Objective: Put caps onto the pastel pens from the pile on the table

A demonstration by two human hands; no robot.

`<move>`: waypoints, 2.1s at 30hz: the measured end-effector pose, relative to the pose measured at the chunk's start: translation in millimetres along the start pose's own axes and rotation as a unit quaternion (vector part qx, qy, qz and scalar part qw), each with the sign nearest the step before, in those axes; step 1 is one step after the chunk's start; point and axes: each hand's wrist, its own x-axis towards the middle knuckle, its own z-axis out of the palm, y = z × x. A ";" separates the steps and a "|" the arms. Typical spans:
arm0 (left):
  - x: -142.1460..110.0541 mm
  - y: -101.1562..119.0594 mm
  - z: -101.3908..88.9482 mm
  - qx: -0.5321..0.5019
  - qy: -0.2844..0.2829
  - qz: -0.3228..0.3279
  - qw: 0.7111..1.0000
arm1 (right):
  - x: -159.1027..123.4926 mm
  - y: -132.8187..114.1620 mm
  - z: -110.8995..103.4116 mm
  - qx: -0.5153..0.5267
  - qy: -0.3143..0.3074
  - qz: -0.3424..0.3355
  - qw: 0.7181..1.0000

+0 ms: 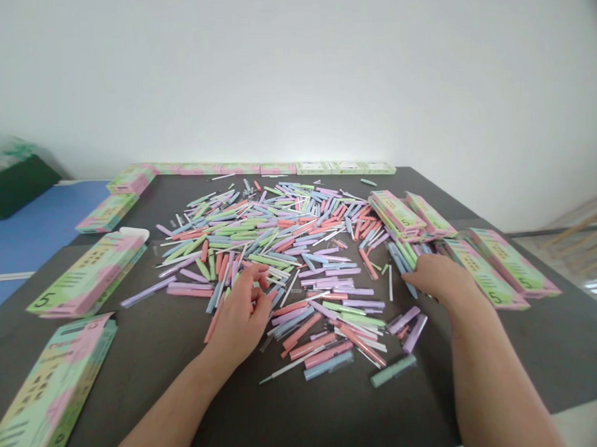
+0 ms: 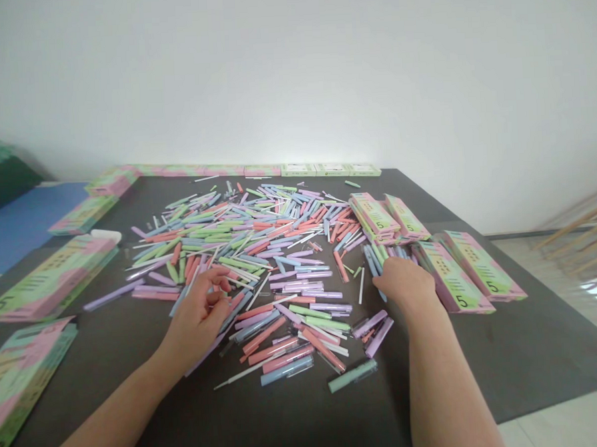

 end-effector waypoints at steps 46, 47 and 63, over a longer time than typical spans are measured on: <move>-0.3 2.1 0.1 0.037 0.032 0.024 0.998 | -16.3 -148.7 -11.4 0.650 -0.299 -0.249 0.653; -0.4 2.7 -0.1 0.045 0.026 0.035 0.998 | -19.3 -149.2 -10.9 0.655 -0.317 -0.245 0.640; 0.3 -0.5 0.4 0.098 0.014 0.052 0.994 | -39.1 -160.2 -3.2 0.202 -0.017 -0.410 0.889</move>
